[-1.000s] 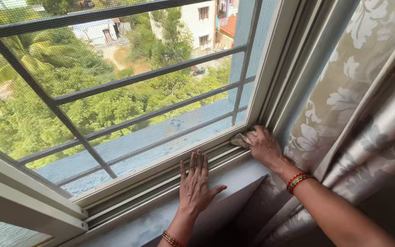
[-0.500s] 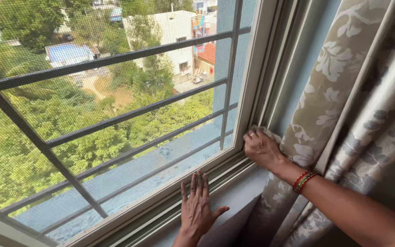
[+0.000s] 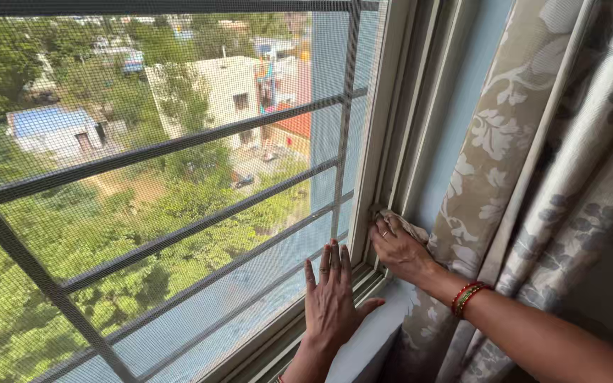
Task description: The person wipes the window frame and screen with a cloth. They clean the vertical and horizontal bars of the metal frame and the mesh screen, moving methodically from top to bottom and side to side.
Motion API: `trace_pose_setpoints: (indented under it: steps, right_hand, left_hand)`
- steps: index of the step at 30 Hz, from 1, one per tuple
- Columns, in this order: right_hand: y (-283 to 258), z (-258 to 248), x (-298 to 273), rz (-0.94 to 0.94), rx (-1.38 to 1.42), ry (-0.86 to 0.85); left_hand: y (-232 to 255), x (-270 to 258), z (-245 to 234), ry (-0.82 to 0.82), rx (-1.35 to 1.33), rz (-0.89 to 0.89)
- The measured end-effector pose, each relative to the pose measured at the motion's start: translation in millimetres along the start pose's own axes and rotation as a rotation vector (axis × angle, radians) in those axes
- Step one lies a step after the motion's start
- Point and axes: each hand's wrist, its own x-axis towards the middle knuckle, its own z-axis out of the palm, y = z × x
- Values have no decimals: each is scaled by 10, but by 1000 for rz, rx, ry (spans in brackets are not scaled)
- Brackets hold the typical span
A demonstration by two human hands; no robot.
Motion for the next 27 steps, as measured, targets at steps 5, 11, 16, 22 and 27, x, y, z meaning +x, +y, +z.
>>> trace_pose_setpoints:
  steps: [5,11,16,22,27]
  right_hand:
    - [540,-294,211,84,78,123]
    - [1691,-670,523,378,50,258]
    - [1896,-791,703,533,-238,326]
    - [1105,-479,581,395,-342,-26]
    - [801,-380,543,233,-115,-141]
  left_hand:
    - [5,184,-189,11,-16,31]
    - [-37,567,-428,107,-20,98]
    - [85,774,-643,261,-15,204]
    - [166,1067,-894,309,-34,262]
    - [138,1240,-998,304,70,281]
